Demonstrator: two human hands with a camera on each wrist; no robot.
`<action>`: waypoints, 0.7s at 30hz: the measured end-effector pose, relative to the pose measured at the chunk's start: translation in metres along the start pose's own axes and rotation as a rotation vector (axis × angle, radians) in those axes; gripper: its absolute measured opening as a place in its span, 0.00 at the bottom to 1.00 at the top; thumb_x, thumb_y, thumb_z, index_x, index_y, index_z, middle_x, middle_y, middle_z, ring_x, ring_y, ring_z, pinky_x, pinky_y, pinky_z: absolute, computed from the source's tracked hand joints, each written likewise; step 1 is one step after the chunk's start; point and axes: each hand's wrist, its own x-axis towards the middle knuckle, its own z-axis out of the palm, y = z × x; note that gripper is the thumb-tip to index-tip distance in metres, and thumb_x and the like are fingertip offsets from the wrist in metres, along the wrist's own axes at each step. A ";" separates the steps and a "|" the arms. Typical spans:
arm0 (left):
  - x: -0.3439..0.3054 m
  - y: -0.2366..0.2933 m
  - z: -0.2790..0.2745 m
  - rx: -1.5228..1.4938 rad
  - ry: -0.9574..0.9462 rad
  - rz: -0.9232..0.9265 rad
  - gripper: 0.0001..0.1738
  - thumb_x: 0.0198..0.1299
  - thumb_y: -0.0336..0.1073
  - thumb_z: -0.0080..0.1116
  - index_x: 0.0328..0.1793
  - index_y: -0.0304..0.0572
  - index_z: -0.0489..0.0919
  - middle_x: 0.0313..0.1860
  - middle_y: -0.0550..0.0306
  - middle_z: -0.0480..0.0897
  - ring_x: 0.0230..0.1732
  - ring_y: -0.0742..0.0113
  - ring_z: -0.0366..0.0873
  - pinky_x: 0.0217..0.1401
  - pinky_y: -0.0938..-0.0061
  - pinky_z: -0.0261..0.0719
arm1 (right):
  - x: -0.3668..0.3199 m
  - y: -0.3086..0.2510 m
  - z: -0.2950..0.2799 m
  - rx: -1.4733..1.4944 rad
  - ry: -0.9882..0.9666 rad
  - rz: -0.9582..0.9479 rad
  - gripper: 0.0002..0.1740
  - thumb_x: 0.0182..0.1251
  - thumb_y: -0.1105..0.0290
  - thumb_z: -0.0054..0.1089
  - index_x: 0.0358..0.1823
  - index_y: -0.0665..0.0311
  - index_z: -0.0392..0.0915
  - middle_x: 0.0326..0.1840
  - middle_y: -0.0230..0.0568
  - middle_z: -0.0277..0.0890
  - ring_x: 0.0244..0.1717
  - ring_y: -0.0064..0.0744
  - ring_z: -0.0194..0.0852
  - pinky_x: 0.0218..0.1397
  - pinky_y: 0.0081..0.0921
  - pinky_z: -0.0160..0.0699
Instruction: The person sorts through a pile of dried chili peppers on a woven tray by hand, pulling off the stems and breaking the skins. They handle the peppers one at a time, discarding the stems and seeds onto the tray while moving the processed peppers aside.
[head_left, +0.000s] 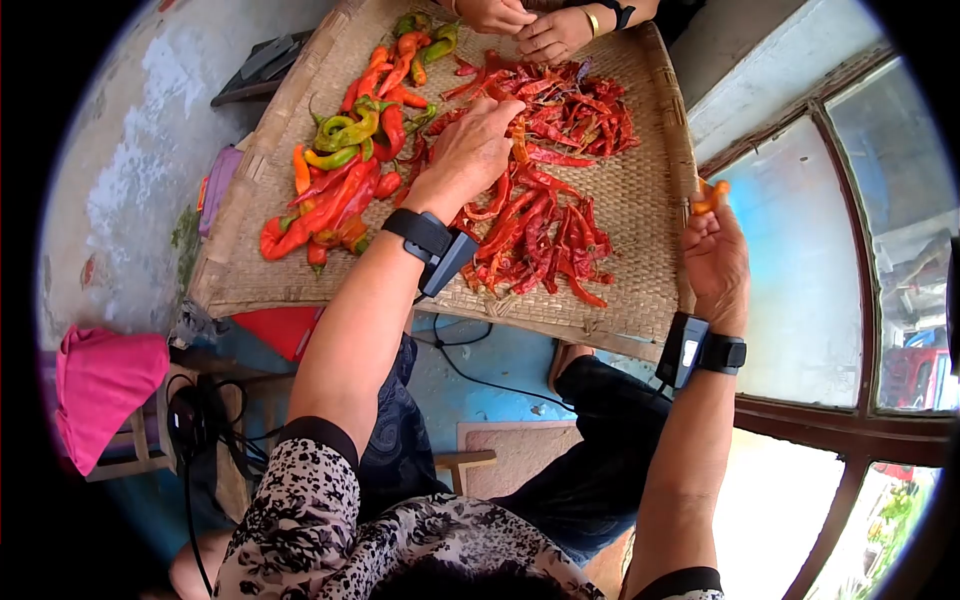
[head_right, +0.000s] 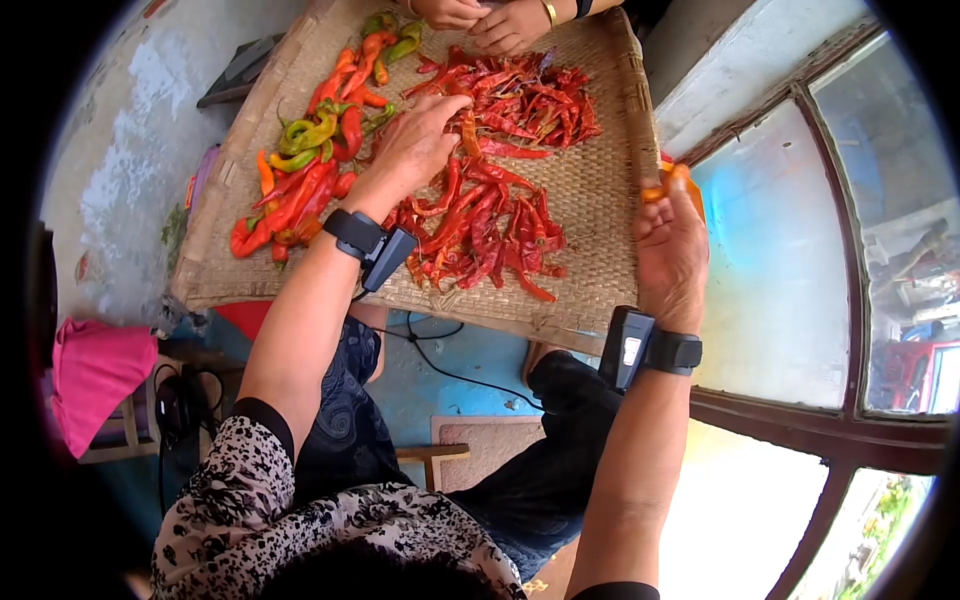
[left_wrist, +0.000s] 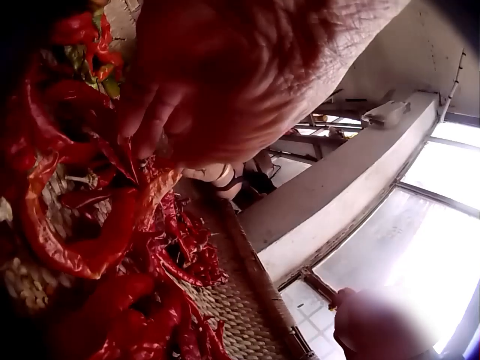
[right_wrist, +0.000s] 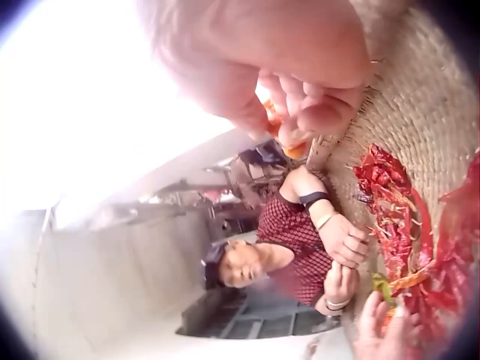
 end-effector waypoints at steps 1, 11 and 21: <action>0.002 -0.003 0.005 0.032 -0.046 -0.058 0.22 0.63 0.32 0.49 0.65 0.47 0.68 0.62 0.46 0.71 0.62 0.49 0.69 0.62 0.60 0.69 | 0.001 -0.002 -0.011 0.274 0.068 -0.037 0.19 0.70 0.62 0.54 0.52 0.70 0.69 0.45 0.48 0.77 0.31 0.22 0.72 0.30 0.14 0.73; 0.008 0.003 0.029 -0.095 -0.007 0.123 0.03 0.56 0.27 0.52 0.34 0.34 0.75 0.29 0.46 0.78 0.38 0.47 0.78 0.41 0.58 0.74 | -0.010 0.016 0.038 0.026 0.002 0.102 0.13 0.69 0.63 0.57 0.46 0.65 0.75 0.34 0.37 0.79 0.29 0.19 0.74 0.30 0.15 0.73; -0.056 0.051 0.031 -0.165 -0.050 0.478 0.07 0.51 0.22 0.55 0.37 0.36 0.75 0.36 0.50 0.77 0.40 0.50 0.78 0.41 0.62 0.79 | -0.027 0.059 0.076 -0.046 -0.031 0.380 0.14 0.71 0.58 0.52 0.39 0.64 0.76 0.28 0.32 0.76 0.26 0.18 0.72 0.24 0.14 0.69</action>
